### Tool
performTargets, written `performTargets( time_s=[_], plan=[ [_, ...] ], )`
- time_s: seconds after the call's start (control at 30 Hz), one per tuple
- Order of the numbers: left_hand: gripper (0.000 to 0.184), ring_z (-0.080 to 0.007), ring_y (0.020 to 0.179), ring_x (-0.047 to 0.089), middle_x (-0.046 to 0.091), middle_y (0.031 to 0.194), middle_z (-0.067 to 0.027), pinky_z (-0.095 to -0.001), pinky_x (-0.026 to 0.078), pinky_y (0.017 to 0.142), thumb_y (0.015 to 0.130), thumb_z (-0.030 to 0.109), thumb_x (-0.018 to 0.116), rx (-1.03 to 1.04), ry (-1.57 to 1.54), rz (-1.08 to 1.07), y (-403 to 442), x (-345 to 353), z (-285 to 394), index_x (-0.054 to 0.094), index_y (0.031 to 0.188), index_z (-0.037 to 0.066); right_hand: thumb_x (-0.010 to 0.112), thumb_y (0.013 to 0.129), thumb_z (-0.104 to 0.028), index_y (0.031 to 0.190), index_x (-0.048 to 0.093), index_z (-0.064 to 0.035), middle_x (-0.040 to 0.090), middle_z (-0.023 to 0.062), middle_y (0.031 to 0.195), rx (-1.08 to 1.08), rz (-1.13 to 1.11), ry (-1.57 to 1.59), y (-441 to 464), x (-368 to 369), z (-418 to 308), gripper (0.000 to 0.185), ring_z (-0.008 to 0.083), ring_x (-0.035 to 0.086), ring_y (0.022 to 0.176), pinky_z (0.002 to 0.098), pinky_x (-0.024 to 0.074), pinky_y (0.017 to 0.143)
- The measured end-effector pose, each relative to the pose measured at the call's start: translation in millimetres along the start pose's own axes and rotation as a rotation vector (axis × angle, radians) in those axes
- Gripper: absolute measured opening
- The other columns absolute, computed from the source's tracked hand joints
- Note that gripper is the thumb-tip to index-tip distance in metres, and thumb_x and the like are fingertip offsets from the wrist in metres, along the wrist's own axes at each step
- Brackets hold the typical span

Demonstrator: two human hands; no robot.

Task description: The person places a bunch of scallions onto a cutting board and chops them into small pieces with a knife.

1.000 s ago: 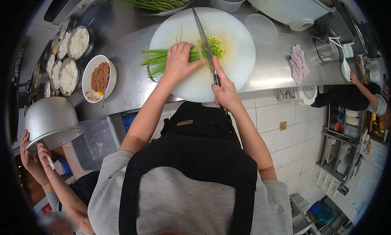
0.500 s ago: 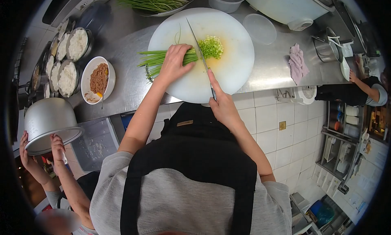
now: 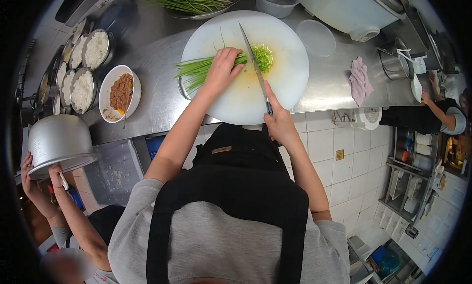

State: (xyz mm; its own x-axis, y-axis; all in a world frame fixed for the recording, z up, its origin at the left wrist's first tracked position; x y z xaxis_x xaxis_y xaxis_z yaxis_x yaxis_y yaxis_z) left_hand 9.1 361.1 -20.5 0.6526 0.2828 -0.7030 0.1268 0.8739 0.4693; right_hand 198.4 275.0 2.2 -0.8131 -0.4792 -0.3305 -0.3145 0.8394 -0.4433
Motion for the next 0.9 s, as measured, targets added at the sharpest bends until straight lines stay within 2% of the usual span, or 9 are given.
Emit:
performTargets(
  time_s=[0.07, 0.1, 0.17, 0.2, 0.27, 0.4, 0.47, 0.57, 0.9],
  plan=[
    [0.044, -0.0344, 0.108, 0.052, 0.059, 0.114, -0.0153, -0.0435, 0.042, 0.095, 0.079, 0.012, 0.072, 0.011, 0.047, 0.002, 1.5, -1.1, 1.4, 0.057, 0.118, 0.001, 0.040, 0.082, 0.008, 0.156, 0.021, -0.0293, 0.065, 0.0255, 0.111, 0.064, -0.052, -0.052, -4.4, 1.8, -7.6, 0.085, 0.0223, 0.062, 0.057, 0.0346, 0.0535, 0.056],
    [0.044, -0.0344, 0.108, 0.052, 0.059, 0.114, -0.0153, -0.0435, 0.042, 0.095, 0.079, 0.012, 0.072, 0.012, 0.046, -0.001, 2.0, -4.1, 4.1, 0.057, 0.118, 0.001, 0.040, 0.082, 0.008, 0.156, 0.021, -0.0293, 0.065, 0.0255, 0.111, 0.066, -0.051, -0.050, -3.3, 3.6, -3.7, 0.085, 0.0223, 0.062, 0.057, 0.0346, 0.0535, 0.056],
    [0.042, -0.0347, 0.107, 0.053, 0.060, 0.114, -0.0153, -0.0445, 0.041, 0.096, 0.080, 0.017, 0.071, 0.024, 0.112, 0.045, 1.6, -14.0, 9.6, 0.059, 0.117, 0.002, 0.041, 0.081, 0.008, 0.156, 0.021, -0.0259, 0.056, 0.0300, 0.131, -0.097, 0.016, -0.133, 0.6, 5.7, -1.8, 0.084, 0.0375, 0.067, 0.098, 0.0395, 0.0515, 0.088],
    [0.042, -0.0347, 0.107, 0.053, 0.060, 0.114, -0.0153, -0.0445, 0.041, 0.096, 0.080, 0.017, 0.071, 0.025, 0.110, 0.043, 3.4, -15.5, 10.9, 0.059, 0.117, 0.002, 0.041, 0.081, 0.008, 0.156, 0.021, -0.0259, 0.056, 0.0300, 0.131, -0.095, 0.018, -0.132, 1.5, 7.0, 1.2, 0.084, 0.0375, 0.067, 0.098, 0.0395, 0.0515, 0.088],
    [0.037, -0.0340, 0.106, 0.054, 0.063, 0.112, -0.0153, -0.0451, 0.039, 0.098, 0.084, 0.022, 0.069, -0.050, 0.126, 0.074, 6.3, -18.7, 7.9, 0.061, 0.114, 0.002, 0.042, 0.081, 0.009, 0.156, 0.020, -0.0236, 0.045, 0.0306, 0.143, -0.170, 0.006, -0.091, 1.6, 9.4, -1.1, 0.085, 0.0448, 0.047, 0.129, 0.0409, 0.0363, 0.107],
    [0.025, -0.0325, 0.101, 0.055, 0.064, 0.104, -0.0134, -0.0442, 0.040, 0.093, 0.088, 0.023, 0.065, -0.174, 0.049, 0.171, 6.7, -8.5, -3.3, 0.064, 0.105, 0.004, 0.043, 0.081, 0.011, 0.156, 0.019, -0.0240, 0.047, 0.0300, 0.141, -0.124, -0.012, -0.057, -3.7, 8.5, -5.9, 0.087, 0.0456, 0.047, 0.129, 0.0418, 0.0372, 0.106],
    [0.015, -0.0292, 0.097, 0.055, 0.062, 0.098, -0.0084, -0.0436, 0.040, 0.089, 0.089, 0.020, 0.063, -0.268, 0.131, 0.188, 3.6, -0.8, -7.8, 0.064, 0.099, 0.008, 0.044, 0.081, 0.012, 0.156, 0.018, -0.0240, 0.047, 0.0302, 0.141, -0.223, 0.009, -0.117, -7.3, 6.5, -10.7, 0.087, 0.0456, 0.046, 0.129, 0.0427, 0.0370, 0.106],
    [0.007, -0.0274, 0.091, 0.054, 0.061, 0.092, -0.0064, -0.0415, 0.040, 0.084, 0.089, 0.016, 0.063, -0.260, 0.157, 0.211, 3.4, -0.1, -7.0, 0.064, 0.092, 0.010, 0.044, 0.081, 0.012, 0.156, 0.019, -0.0235, 0.048, 0.0305, 0.140, -0.276, 0.013, -0.155, -11.5, 6.7, -16.5, 0.087, 0.0464, 0.047, 0.128, 0.0436, 0.0374, 0.106],
    [0.007, -0.0256, 0.092, 0.054, 0.060, 0.092, -0.0032, -0.0401, 0.040, 0.083, 0.086, 0.016, 0.066, -0.270, 0.169, 0.169, 5.4, 2.7, -8.8, 0.065, 0.092, 0.013, 0.044, 0.080, 0.012, 0.156, 0.018, -0.0201, 0.053, 0.0318, 0.132, -0.288, -0.004, -0.261, -9.8, 7.3, -17.3, 0.086, 0.0490, 0.051, 0.120, 0.0468, 0.0404, 0.101]
  ],
)
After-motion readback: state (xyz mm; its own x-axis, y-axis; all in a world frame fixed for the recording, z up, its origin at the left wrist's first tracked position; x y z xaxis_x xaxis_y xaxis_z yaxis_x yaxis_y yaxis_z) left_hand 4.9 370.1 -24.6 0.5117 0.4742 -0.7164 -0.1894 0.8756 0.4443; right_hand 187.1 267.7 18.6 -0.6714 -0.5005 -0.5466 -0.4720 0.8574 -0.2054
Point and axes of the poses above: each hand's wrist, its own y-axis towards the middle knuckle, its own x-axis out of the palm, z = x × y, the point moved 7 cm from there along y, towards the middle knuckle
